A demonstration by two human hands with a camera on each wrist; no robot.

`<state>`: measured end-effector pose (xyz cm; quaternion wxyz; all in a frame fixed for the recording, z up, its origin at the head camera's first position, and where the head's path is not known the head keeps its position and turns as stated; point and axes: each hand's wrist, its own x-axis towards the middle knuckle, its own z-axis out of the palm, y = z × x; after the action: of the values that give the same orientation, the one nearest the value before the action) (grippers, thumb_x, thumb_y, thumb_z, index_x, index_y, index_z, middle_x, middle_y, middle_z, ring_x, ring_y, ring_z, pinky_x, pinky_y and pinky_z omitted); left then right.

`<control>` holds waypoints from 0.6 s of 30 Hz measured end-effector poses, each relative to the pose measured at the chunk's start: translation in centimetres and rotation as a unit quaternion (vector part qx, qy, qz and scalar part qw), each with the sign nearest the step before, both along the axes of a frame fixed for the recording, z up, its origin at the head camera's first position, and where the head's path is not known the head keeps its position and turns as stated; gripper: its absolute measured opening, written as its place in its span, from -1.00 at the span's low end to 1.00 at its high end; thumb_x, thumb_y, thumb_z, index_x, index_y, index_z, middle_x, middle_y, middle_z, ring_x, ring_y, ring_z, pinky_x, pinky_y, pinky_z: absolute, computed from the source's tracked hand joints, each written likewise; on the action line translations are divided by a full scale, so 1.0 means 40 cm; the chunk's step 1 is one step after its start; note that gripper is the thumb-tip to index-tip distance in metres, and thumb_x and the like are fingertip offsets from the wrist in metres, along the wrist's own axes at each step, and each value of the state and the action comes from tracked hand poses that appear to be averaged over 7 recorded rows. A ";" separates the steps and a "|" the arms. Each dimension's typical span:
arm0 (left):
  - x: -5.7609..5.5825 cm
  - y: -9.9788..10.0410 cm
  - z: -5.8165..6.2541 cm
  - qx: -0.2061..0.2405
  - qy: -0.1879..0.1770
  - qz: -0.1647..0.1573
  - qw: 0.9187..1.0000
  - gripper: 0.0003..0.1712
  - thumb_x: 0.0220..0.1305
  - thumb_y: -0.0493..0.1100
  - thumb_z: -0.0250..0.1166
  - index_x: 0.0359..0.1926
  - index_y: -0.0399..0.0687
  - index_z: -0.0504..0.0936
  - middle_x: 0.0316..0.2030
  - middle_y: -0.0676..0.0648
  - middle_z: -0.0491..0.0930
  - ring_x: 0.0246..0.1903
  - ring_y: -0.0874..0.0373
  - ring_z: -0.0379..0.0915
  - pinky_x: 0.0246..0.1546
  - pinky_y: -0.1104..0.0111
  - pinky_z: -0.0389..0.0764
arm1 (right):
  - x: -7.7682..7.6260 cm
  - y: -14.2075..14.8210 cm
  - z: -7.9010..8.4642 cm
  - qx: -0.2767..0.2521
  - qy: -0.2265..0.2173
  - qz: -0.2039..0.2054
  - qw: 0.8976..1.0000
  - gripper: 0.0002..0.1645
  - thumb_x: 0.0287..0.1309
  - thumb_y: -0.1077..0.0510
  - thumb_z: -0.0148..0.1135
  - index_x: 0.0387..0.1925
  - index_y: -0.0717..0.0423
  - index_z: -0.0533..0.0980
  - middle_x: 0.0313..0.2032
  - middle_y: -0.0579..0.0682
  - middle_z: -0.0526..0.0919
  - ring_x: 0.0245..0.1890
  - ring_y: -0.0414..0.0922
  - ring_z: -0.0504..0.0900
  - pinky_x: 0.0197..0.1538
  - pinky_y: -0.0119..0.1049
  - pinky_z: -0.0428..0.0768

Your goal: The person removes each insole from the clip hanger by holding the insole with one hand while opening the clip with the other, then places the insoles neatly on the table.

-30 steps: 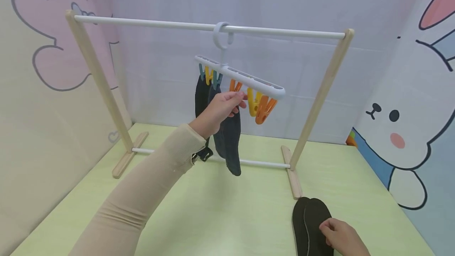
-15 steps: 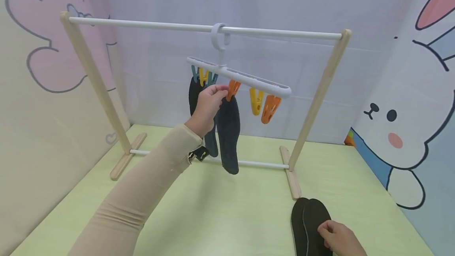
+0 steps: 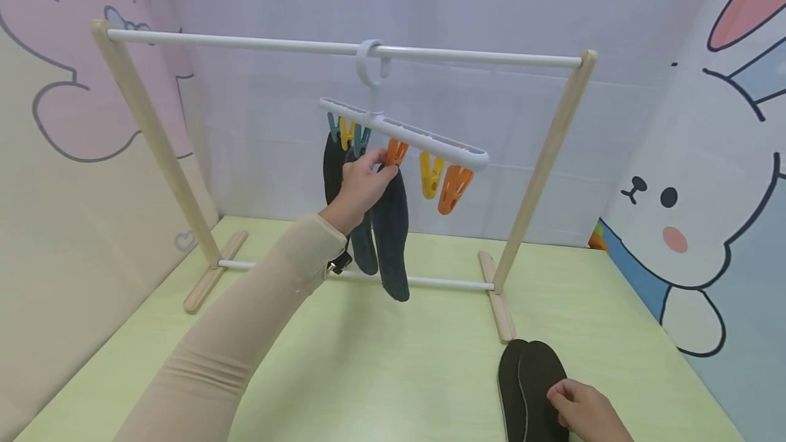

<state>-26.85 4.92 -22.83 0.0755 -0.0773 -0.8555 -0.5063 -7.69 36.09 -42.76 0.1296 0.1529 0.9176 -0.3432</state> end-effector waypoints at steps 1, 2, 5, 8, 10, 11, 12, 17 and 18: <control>0.000 -0.001 -0.001 -0.004 0.003 -0.003 1.000 -0.59 0.38 -0.02 0.13 0.21 0.09 0.52 0.16 -0.02 0.47 0.19 -0.01 0.13 0.17 0.03 0.22 | 0.000 -0.001 0.001 0.000 0.003 0.000 1.000 -0.76 0.35 0.24 -0.02 -0.33 0.35 0.49 -0.64 -0.03 0.38 -0.55 -0.09 0.37 -0.36 -0.20 0.36; 0.000 -0.003 -0.002 -0.008 0.009 -0.007 1.000 -0.61 0.39 -0.01 0.13 0.19 0.07 0.53 0.16 -0.01 0.48 0.20 -0.01 0.14 0.18 0.03 0.20 | 0.001 -0.003 0.001 0.001 0.006 0.002 1.000 -0.76 0.35 0.24 -0.01 -0.33 0.34 0.50 -0.64 -0.03 0.37 -0.56 -0.09 0.37 -0.36 -0.20 0.35; 0.003 -0.009 -0.005 -0.009 0.022 -0.019 1.000 -0.64 0.42 -0.01 0.12 0.14 0.01 0.55 0.14 0.00 0.51 0.18 0.02 0.24 0.17 0.05 0.22 | -0.001 -0.007 0.003 0.004 0.013 0.006 1.000 -0.77 0.34 0.24 0.00 -0.33 0.33 0.51 -0.65 -0.04 0.37 -0.58 -0.09 0.37 -0.37 -0.21 0.35; 0.006 -0.014 -0.005 -0.012 0.031 -0.030 0.999 -0.65 0.42 -0.02 0.12 0.11 -0.05 0.55 0.09 -0.02 0.55 0.11 0.05 0.34 0.14 0.08 0.25 | -0.002 -0.011 0.005 0.006 0.018 0.009 1.000 -0.77 0.34 0.24 0.00 -0.33 0.32 0.51 -0.66 -0.05 0.38 -0.58 -0.10 0.37 -0.37 -0.21 0.35; 0.008 -0.017 -0.004 -0.012 0.032 -0.036 0.999 -0.64 0.42 -0.02 0.13 0.12 -0.07 0.55 0.06 -0.04 0.57 0.05 0.04 0.40 0.11 0.10 0.31 | -0.004 -0.013 0.007 0.008 0.025 0.012 1.000 -0.78 0.33 0.24 0.01 -0.33 0.32 0.51 -0.66 -0.05 0.39 -0.58 -0.10 0.38 -0.38 -0.22 0.35; 0.009 -0.018 -0.003 -0.011 0.032 -0.037 0.999 -0.63 0.41 -0.02 0.14 0.12 -0.08 0.54 0.05 -0.05 0.58 0.02 0.04 0.42 0.09 0.12 0.35 | -0.006 -0.015 0.008 0.009 0.028 0.012 0.999 -0.78 0.32 0.24 0.01 -0.33 0.32 0.52 -0.65 -0.05 0.39 -0.58 -0.10 0.38 -0.38 -0.22 0.35; 0.010 -0.020 -0.002 -0.009 0.032 -0.040 0.999 -0.63 0.41 -0.02 0.15 0.11 -0.09 0.55 0.03 -0.06 0.58 0.00 0.04 0.42 0.08 0.12 0.38 | -0.007 -0.016 0.009 0.010 0.031 0.013 0.999 -0.78 0.32 0.24 0.01 -0.32 0.31 0.52 -0.65 -0.05 0.39 -0.58 -0.10 0.38 -0.38 -0.22 0.35; 0.012 -0.026 0.000 0.020 0.029 -0.059 0.998 -0.64 0.40 -0.07 0.17 0.10 -0.17 0.54 0.00 -0.12 0.57 -0.02 0.02 0.44 0.06 0.18 0.46 | -0.014 -0.020 0.014 0.014 0.044 0.022 0.999 -0.79 0.32 0.24 0.02 -0.32 0.31 0.53 -0.65 -0.06 0.40 -0.58 -0.10 0.39 -0.37 -0.23 0.37; 0.014 -0.027 0.001 0.025 0.028 -0.062 0.997 -0.64 0.40 -0.08 0.17 0.10 -0.18 0.54 0.00 -0.13 0.57 -0.02 0.02 0.44 0.06 0.19 0.46 | -0.016 -0.021 0.016 0.014 0.045 0.023 0.999 -0.79 0.32 0.24 0.01 -0.32 0.31 0.53 -0.65 -0.06 0.40 -0.58 -0.10 0.39 -0.37 -0.23 0.37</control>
<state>-26.29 3.84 -22.81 0.0701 -0.1423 -0.8340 -0.5285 -8.33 35.24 -42.11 0.0935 0.1179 0.9306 -0.3336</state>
